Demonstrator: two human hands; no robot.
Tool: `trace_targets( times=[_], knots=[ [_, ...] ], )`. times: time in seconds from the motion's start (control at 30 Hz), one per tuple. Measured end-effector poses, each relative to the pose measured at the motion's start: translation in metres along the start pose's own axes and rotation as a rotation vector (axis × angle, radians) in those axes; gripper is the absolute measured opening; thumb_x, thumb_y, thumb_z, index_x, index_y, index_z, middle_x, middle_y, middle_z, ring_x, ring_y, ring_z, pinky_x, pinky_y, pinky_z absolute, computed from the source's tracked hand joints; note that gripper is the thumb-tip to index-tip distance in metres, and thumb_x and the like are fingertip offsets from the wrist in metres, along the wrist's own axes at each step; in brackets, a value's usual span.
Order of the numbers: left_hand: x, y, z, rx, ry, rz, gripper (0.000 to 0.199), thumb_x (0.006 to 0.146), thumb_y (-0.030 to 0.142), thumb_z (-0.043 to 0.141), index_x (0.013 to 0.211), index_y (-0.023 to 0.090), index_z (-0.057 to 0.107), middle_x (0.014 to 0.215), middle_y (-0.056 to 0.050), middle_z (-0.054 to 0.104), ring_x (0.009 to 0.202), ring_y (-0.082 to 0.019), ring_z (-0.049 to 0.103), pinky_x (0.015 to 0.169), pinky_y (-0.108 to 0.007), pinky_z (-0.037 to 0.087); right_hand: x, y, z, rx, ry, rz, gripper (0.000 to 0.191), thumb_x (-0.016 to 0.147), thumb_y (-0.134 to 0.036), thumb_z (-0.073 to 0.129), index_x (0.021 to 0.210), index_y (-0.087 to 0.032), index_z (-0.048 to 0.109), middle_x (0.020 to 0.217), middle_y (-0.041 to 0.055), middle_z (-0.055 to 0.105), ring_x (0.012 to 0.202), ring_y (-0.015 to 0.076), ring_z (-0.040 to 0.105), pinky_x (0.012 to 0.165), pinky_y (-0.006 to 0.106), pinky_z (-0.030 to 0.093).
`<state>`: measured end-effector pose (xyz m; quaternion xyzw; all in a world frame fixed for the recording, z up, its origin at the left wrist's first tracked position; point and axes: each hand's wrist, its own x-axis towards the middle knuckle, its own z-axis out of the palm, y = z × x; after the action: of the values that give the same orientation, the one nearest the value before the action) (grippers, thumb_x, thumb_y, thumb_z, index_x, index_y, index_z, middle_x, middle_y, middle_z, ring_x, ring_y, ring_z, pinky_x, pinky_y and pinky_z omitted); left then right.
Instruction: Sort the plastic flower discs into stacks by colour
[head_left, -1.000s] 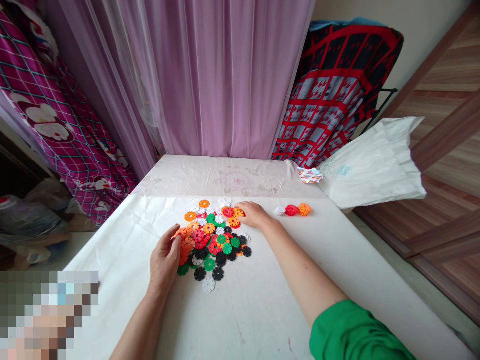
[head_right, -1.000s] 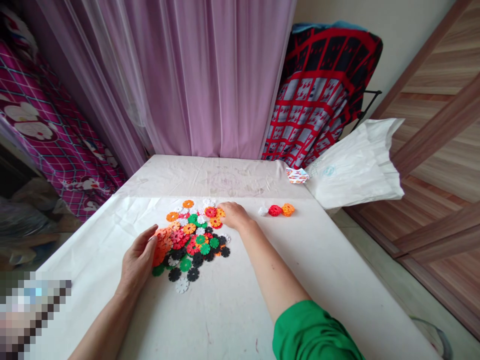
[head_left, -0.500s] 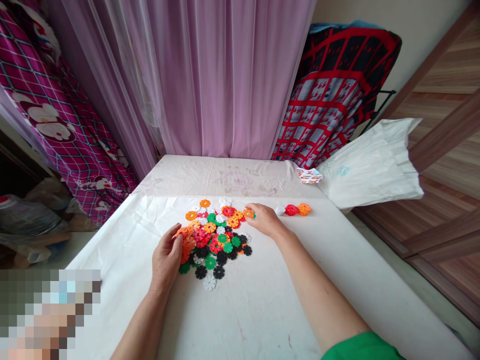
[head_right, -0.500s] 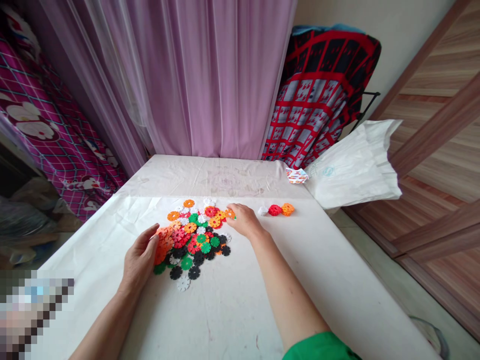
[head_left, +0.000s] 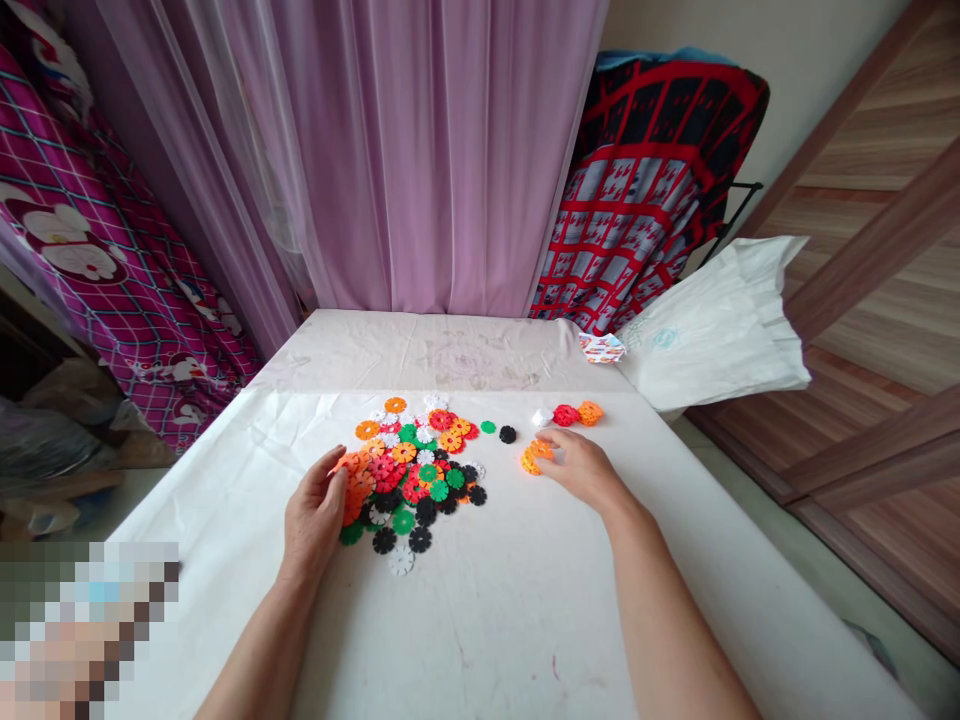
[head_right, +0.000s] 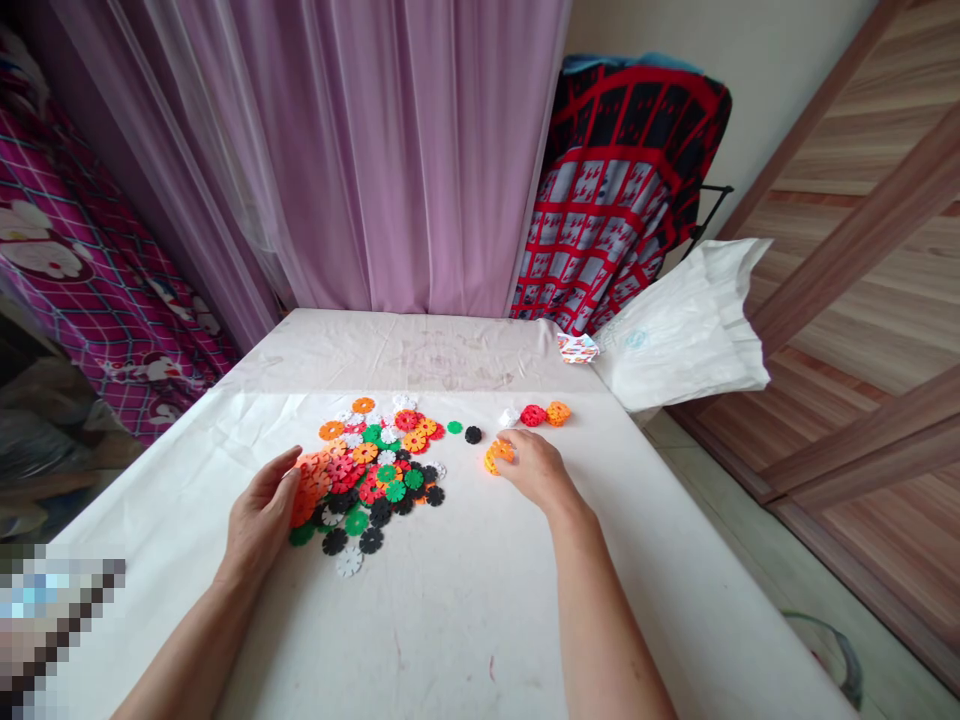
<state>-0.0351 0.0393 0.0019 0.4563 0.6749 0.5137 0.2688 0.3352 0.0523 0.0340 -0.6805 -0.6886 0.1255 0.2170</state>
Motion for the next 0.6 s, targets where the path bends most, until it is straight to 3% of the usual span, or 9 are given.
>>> trace_targets(
  times=[0.27,0.4,0.5,0.6],
  knots=[
    [-0.001,0.008,0.0,0.029,-0.008,-0.064,0.039,0.082,0.037,0.055,0.115,0.022,0.069,0.128,-0.007,0.068,0.115,-0.023,0.064,0.104,-0.038,0.048,-0.002,-0.001,0.006,-0.07,-0.045,0.002,0.033,0.076,-0.021,0.063,0.107,-0.023,0.07,0.114,0.0053,0.071,0.107,0.0216,0.064,0.093,0.033,0.047],
    [-0.002,0.007,0.0,0.018,-0.002,-0.054,0.037,0.083,0.036,0.056,0.114,0.022,0.069,0.127,-0.007,0.068,0.116,-0.023,0.064,0.106,-0.037,0.047,-0.001,-0.006,0.004,-0.056,-0.002,-0.014,0.03,0.079,-0.024,0.061,0.108,-0.025,0.07,0.116,0.0044,0.07,0.108,0.0212,0.064,0.092,0.033,0.048],
    [-0.002,0.006,0.0,0.009,-0.012,-0.036,0.035,0.083,0.036,0.055,0.113,0.022,0.069,0.126,-0.007,0.069,0.117,-0.023,0.063,0.106,-0.037,0.047,0.012,-0.023,0.008,-0.085,0.003,-0.068,0.027,0.083,-0.021,0.056,0.104,-0.026,0.071,0.115,0.0035,0.071,0.106,0.0198,0.064,0.093,0.032,0.047],
    [-0.001,0.003,0.0,0.008,-0.014,-0.009,0.036,0.084,0.036,0.055,0.115,0.023,0.069,0.127,-0.006,0.069,0.119,-0.022,0.062,0.107,-0.036,0.046,0.036,-0.051,0.021,-0.143,-0.085,-0.173,0.029,0.083,-0.014,0.055,0.104,-0.025,0.072,0.116,0.004,0.071,0.109,0.0191,0.063,0.096,0.03,0.045]
  ],
)
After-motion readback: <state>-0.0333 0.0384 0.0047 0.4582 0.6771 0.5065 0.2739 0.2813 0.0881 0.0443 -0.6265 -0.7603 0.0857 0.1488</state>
